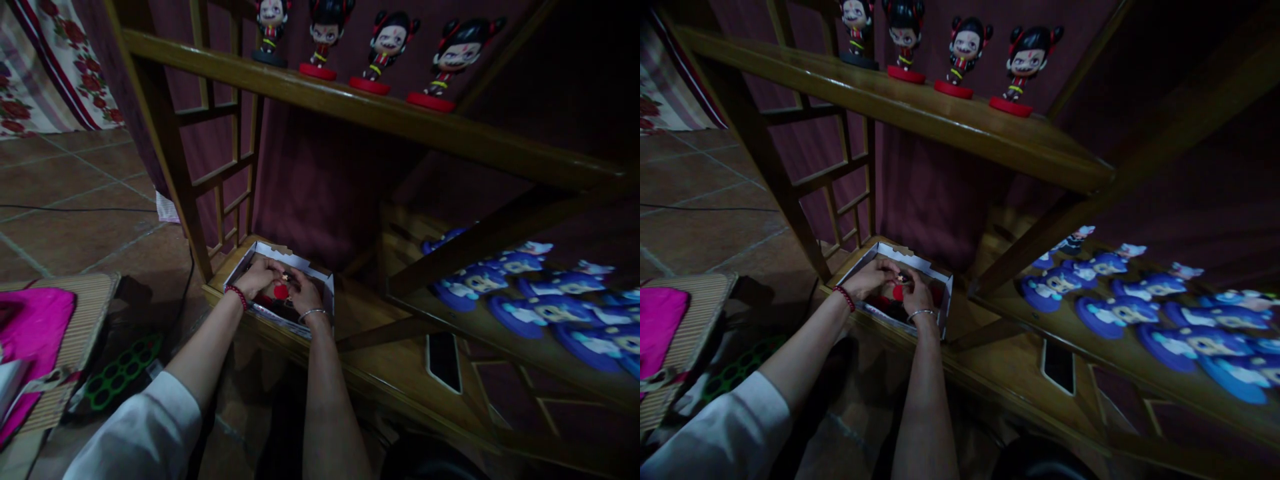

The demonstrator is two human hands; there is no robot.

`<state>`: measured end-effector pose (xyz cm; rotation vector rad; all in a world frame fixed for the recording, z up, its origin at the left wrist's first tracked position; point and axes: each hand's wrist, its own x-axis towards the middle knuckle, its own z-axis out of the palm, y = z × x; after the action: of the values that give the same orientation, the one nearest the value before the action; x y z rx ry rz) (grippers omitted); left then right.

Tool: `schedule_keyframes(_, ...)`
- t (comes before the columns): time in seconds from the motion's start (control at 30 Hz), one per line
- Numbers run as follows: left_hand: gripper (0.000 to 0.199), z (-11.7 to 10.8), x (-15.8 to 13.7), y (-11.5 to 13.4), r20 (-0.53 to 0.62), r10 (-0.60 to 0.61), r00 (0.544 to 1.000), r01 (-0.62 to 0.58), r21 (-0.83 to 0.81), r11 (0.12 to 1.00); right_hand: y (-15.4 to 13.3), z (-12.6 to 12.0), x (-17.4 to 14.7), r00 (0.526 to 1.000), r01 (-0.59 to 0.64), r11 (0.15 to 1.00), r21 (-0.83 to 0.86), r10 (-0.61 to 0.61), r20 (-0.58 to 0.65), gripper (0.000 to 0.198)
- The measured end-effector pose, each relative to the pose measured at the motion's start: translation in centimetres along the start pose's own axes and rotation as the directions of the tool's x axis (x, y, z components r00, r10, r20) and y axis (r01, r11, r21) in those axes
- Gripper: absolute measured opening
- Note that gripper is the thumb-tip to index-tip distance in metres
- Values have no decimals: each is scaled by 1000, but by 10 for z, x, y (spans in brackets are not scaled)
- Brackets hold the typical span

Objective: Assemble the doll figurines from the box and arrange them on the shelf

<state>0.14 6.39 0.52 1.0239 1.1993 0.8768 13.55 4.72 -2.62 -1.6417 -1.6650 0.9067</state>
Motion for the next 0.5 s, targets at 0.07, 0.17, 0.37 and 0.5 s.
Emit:
schedule_keyframes(0.07, 13, 0, -3, 4, 27, -18, 999, 20, -88, 996, 0, 2, 2, 999, 45, 992, 118, -44, -10, 45)
schedule_keyframes(0.17, 8, -1, -6, 6, 65, -44, 997, 50, -102, 994, -1, 5, 5, 997, 75, 943, 323, -72, -21, 41)
schedule_keyframes(0.37, 2, -1, -10, 10, 80, -62, 995, 66, -54, 996, -8, 2, 2, 1000, 0, 859, 511, 3, -5, 34)
schedule_keyframes(0.5, 7, -6, -10, 9, 74, -54, 996, 46, 104, 993, -10, 2, 1, 996, -85, 842, 533, 88, 20, 33)
